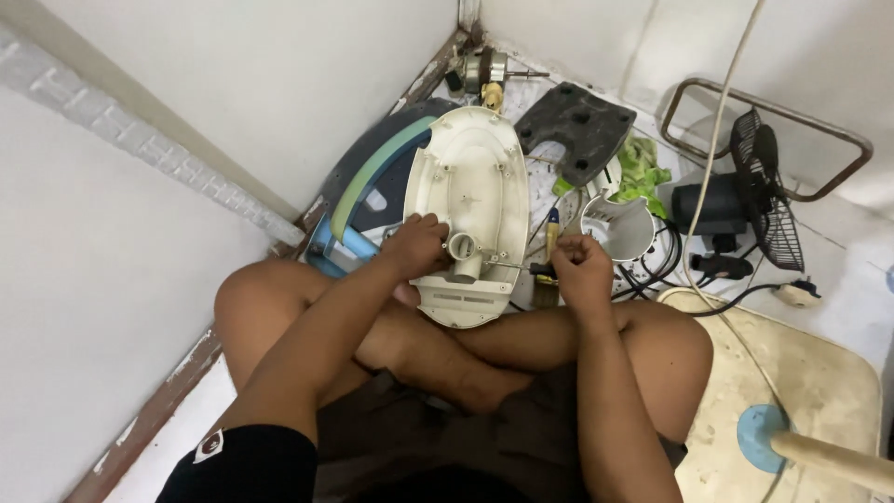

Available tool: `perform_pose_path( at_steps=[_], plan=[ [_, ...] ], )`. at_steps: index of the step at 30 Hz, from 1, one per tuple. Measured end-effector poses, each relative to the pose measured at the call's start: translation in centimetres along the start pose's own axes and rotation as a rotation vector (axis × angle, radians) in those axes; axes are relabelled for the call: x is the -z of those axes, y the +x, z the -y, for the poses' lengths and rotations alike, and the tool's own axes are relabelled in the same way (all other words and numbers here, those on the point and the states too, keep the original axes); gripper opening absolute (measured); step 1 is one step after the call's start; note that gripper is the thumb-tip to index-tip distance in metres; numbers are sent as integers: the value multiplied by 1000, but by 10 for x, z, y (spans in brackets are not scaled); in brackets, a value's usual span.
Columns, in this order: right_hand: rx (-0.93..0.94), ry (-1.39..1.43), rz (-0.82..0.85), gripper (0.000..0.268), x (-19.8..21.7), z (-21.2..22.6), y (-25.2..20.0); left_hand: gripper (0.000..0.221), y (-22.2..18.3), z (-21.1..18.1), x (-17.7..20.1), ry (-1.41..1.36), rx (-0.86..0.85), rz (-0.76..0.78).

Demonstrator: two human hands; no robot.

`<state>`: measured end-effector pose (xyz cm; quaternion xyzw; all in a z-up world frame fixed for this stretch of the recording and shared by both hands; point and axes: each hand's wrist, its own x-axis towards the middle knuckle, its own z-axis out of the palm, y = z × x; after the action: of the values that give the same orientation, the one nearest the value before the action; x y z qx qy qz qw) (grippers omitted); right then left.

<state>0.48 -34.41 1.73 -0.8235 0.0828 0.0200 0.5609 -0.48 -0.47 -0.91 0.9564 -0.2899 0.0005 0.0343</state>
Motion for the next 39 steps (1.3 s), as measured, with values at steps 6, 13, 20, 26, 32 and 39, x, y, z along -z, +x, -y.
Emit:
perform_pose_path(
  at_steps=[6, 13, 20, 26, 32, 39],
  plan=[
    [-17, -70, -64, 21, -1, -10, 2, 27, 2, 4, 3, 144, -203, -14],
    [-54, -135, -75, 19, 5, -3, 3, 21, 6, 13, 16, 145, -354, -18],
    [-66, 0, -53, 19, 5, 19, -2, 17, 6, 18, 1, 21, -240, 21],
    [-81, 33, -26, 19, 8, 35, -1, 25, 10, 27, -24, 18, -172, 9],
    [-103, 13, -6, 18, 5, 29, 0, 29, 4, 22, -9, 58, -175, -1],
    [-93, 73, 45, 17, 1, 26, 0, 28, -5, 10, 42, 198, -321, 55]
  ],
)
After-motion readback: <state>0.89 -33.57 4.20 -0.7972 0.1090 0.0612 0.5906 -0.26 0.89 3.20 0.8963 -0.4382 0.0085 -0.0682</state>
